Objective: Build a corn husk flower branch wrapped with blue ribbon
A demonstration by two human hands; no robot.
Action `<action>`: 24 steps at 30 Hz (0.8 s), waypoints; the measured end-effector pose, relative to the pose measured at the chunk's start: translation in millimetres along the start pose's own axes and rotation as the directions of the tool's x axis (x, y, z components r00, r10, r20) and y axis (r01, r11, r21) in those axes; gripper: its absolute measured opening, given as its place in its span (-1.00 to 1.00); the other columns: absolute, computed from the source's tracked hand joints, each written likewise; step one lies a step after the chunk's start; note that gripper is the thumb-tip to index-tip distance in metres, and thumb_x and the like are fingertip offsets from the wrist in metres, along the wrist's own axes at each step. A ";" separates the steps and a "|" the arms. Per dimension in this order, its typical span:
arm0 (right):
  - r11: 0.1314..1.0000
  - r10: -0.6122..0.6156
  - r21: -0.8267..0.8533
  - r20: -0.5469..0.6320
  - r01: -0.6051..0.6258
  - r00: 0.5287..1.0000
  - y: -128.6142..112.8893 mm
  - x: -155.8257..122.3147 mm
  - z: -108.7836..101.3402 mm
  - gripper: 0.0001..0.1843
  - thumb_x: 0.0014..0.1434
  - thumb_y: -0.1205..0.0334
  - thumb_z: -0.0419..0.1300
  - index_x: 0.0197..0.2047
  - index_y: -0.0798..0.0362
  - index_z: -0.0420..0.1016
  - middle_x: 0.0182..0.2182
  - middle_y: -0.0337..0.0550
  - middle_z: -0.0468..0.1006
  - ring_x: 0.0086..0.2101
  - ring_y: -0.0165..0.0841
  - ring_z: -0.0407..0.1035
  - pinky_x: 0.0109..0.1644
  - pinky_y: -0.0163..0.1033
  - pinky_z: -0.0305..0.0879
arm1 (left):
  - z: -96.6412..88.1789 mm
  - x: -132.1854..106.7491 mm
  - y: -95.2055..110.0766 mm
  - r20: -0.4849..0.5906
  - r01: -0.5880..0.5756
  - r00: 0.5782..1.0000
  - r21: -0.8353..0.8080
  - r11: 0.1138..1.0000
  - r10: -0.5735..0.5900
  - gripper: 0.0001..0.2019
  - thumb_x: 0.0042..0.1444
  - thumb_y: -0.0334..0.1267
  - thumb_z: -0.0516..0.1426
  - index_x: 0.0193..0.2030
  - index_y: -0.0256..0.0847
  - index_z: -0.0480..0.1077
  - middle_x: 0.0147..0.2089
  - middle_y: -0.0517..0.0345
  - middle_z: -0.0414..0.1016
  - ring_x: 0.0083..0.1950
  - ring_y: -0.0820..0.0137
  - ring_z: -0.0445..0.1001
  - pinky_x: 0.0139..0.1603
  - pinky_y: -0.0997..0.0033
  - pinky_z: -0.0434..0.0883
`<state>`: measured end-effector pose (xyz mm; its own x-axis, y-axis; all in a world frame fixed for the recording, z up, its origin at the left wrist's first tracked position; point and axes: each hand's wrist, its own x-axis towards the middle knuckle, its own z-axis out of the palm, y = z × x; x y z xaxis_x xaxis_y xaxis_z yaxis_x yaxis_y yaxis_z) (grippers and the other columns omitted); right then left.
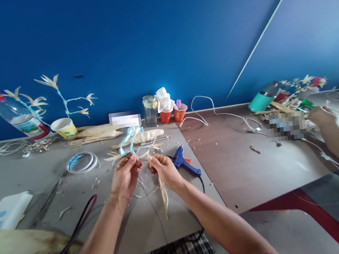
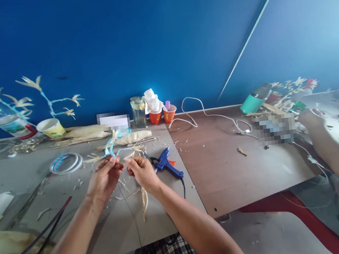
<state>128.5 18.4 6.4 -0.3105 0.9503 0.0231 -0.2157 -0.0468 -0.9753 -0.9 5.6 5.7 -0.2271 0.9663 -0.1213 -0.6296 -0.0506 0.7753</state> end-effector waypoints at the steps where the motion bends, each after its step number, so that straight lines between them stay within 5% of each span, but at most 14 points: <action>1: 1.000 0.002 0.017 -0.007 -0.002 1.000 0.5 0.3 0.0 -0.58 0.05 -0.07 0.17 -0.61 0.07 0.26 -0.66 -0.30 0.26 -0.61 -0.52 0.07 -0.52 -0.34 0.00 | -0.3 0.8 0.0 -0.005 -0.002 1.000 -0.008 1.000 0.002 -0.81 -0.23 -0.31 0.38 -0.50 -0.24 0.45 -0.49 0.26 0.44 -0.51 0.55 0.39 -0.35 0.45 0.40; 6: 0.999 -0.010 0.036 0.019 0.009 1.000 -0.1 0.6 0.6 -0.86 0.00 0.18 0.15 -0.44 0.09 0.43 -0.51 -0.25 0.42 -0.57 -0.52 0.16 -0.46 -0.35 0.10 | -1.4 3.7 0.1 -0.014 -0.014 1.000 -0.033 0.999 0.014 -0.81 -0.23 -0.32 0.37 -0.46 -0.24 0.46 -0.48 0.26 0.45 -0.51 0.56 0.36 -0.35 0.44 0.38; 10: 0.999 0.026 0.018 0.044 -0.026 0.999 0.4 0.7 1.8 -0.85 -0.10 0.31 0.15 -0.39 0.08 0.49 -0.45 -0.27 0.45 -0.55 -0.53 0.20 -0.41 -0.35 0.14 | -2.3 3.2 1.5 -0.019 -0.014 1.000 -0.028 0.999 0.014 -0.81 -0.22 -0.33 0.37 -0.44 -0.24 0.47 -0.48 0.24 0.44 -0.49 0.56 0.36 -0.40 0.49 0.35; 13: 0.996 0.086 0.001 0.073 -0.086 0.994 1.0 -0.2 3.0 -0.89 -0.11 0.24 0.24 -0.46 0.09 0.46 -0.57 -0.31 0.39 -0.58 -0.52 0.15 -0.47 -0.36 0.07 | -1.6 2.0 3.3 -0.010 0.000 1.000 -0.018 1.000 0.000 -0.80 -0.22 -0.33 0.37 -0.42 -0.23 0.48 -0.46 0.22 0.44 -0.47 0.54 0.36 -0.41 0.49 0.34; 17: 0.991 0.132 -0.039 0.087 -0.129 0.987 0.2 -2.6 3.9 -0.71 -0.10 0.06 0.31 -0.54 0.10 0.39 -0.65 -0.33 0.35 -0.62 -0.54 0.08 -0.52 -0.36 -0.02 | 2.2 1.0 5.2 -0.014 -0.032 0.999 -0.034 0.999 0.032 -0.80 -0.24 -0.35 0.37 -0.43 -0.22 0.46 -0.45 0.25 0.43 -0.47 0.57 0.33 -0.36 0.46 0.36; 24: 0.992 0.126 0.000 0.101 -0.127 0.987 4.8 -1.5 3.2 -0.53 -0.02 -0.15 0.22 -0.61 0.10 0.30 -0.67 -0.31 0.29 -0.60 -0.53 0.14 -0.49 -0.36 0.06 | 3.6 0.1 5.6 0.023 -0.057 0.998 -0.029 0.998 0.058 -0.79 -0.21 -0.37 0.35 -0.37 -0.21 0.48 -0.49 0.27 0.40 -0.48 0.56 0.32 -0.37 0.49 0.34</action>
<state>124.9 15.7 2.4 -0.4272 0.9008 -0.0783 -0.1742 -0.1670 -0.9704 -1.8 6.4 12.3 -0.2461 0.9673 -0.0617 -0.6371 -0.1135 0.7623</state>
